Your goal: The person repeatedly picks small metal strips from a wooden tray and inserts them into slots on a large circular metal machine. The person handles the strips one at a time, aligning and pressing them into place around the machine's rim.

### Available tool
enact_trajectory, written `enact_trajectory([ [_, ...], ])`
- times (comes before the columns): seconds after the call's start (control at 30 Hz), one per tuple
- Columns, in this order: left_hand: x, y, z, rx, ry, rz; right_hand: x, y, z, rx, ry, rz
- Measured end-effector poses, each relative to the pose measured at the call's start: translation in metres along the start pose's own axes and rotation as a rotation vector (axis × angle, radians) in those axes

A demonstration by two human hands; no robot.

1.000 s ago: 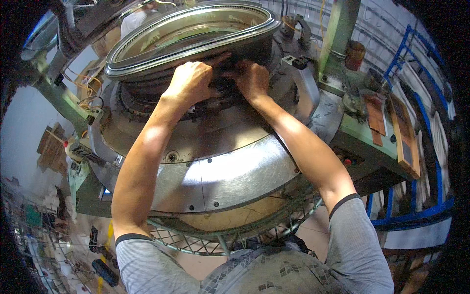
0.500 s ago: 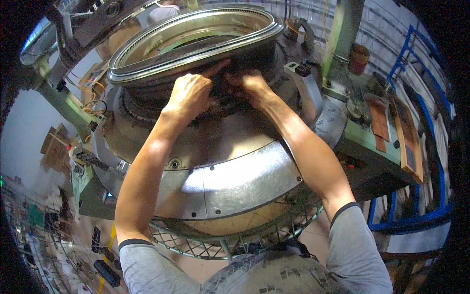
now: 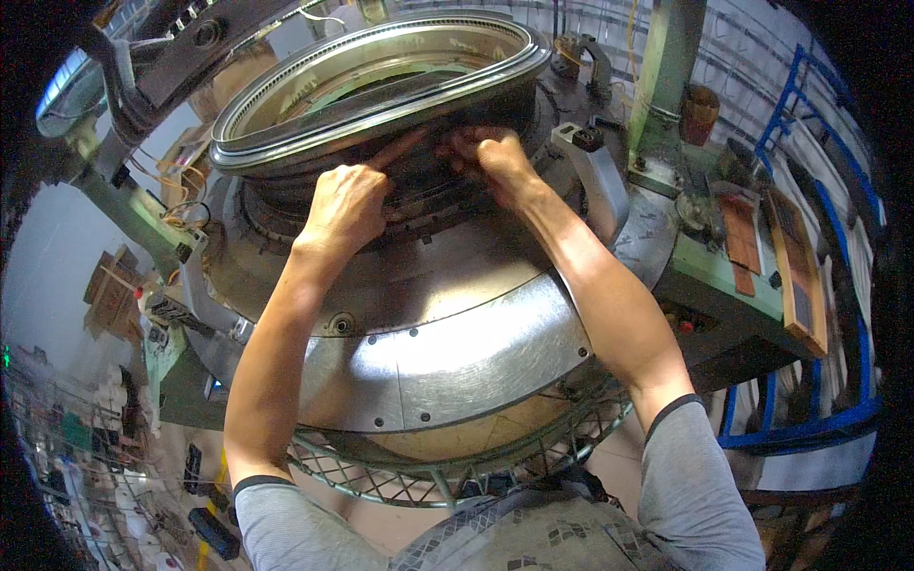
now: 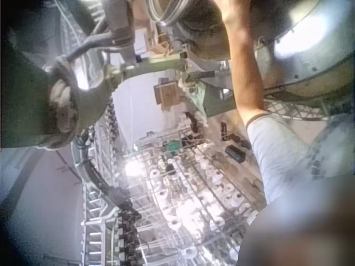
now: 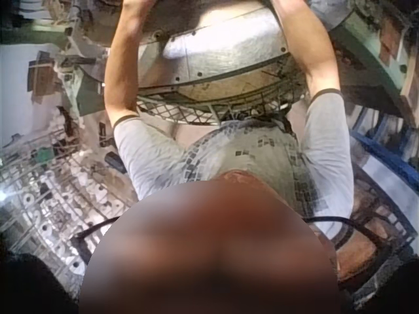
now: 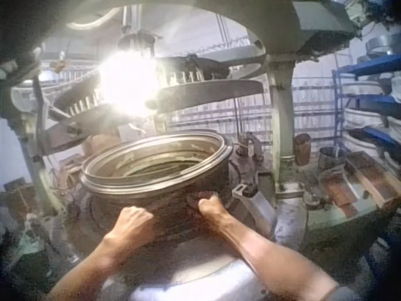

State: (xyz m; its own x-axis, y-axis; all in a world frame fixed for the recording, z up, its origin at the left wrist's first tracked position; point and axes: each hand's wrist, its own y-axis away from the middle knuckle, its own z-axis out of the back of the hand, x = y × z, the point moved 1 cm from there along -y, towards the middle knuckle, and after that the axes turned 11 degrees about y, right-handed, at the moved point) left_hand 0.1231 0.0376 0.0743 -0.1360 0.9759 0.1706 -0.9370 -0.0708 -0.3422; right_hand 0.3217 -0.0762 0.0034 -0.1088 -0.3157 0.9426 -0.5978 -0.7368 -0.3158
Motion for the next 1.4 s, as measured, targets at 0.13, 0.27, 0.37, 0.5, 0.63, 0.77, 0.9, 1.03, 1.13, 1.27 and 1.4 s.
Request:
enact_trajectory([
  [0.13,0.004,0.02,0.005,-0.019,0.092,0.017,0.009,0.016,-0.021,0.13,0.019,-0.079],
  [0.27,0.005,0.045,-0.005,-0.426,0.532,-0.06,0.011,0.022,-0.041,0.296,-0.13,-0.205],
  [0.37,0.023,0.066,-0.034,-0.669,1.064,0.429,0.005,0.012,-0.032,0.112,-0.199,-0.305],
  [0.5,0.092,0.074,-0.058,-0.876,1.924,0.806,-0.013,-0.002,-0.01,-0.358,0.033,-0.166],
  [0.63,0.109,0.057,-0.068,-0.899,2.092,0.816,-0.016,0.005,-0.022,-0.341,0.408,0.109],
  [0.77,0.077,0.029,-0.056,-0.817,2.277,0.899,0.022,0.045,-0.04,-0.148,0.666,0.149],
  [0.9,0.003,0.014,-0.028,-0.68,2.258,0.642,0.065,0.13,-0.041,-0.065,0.609,0.294],
  [1.03,-0.135,0.03,0.006,-0.487,1.898,0.321,0.073,0.249,0.018,-0.137,0.453,0.366],
  [1.13,-0.25,0.069,0.018,-0.437,1.48,0.124,0.063,0.348,0.079,-0.313,0.622,0.303],
  [1.27,-0.383,0.092,-0.027,-0.22,1.308,-0.191,0.054,0.454,0.162,-0.721,0.294,-0.391],
  [1.4,-0.487,0.083,-0.1,-0.092,1.503,-0.153,0.088,0.514,0.238,-1.013,0.347,-0.323],
])
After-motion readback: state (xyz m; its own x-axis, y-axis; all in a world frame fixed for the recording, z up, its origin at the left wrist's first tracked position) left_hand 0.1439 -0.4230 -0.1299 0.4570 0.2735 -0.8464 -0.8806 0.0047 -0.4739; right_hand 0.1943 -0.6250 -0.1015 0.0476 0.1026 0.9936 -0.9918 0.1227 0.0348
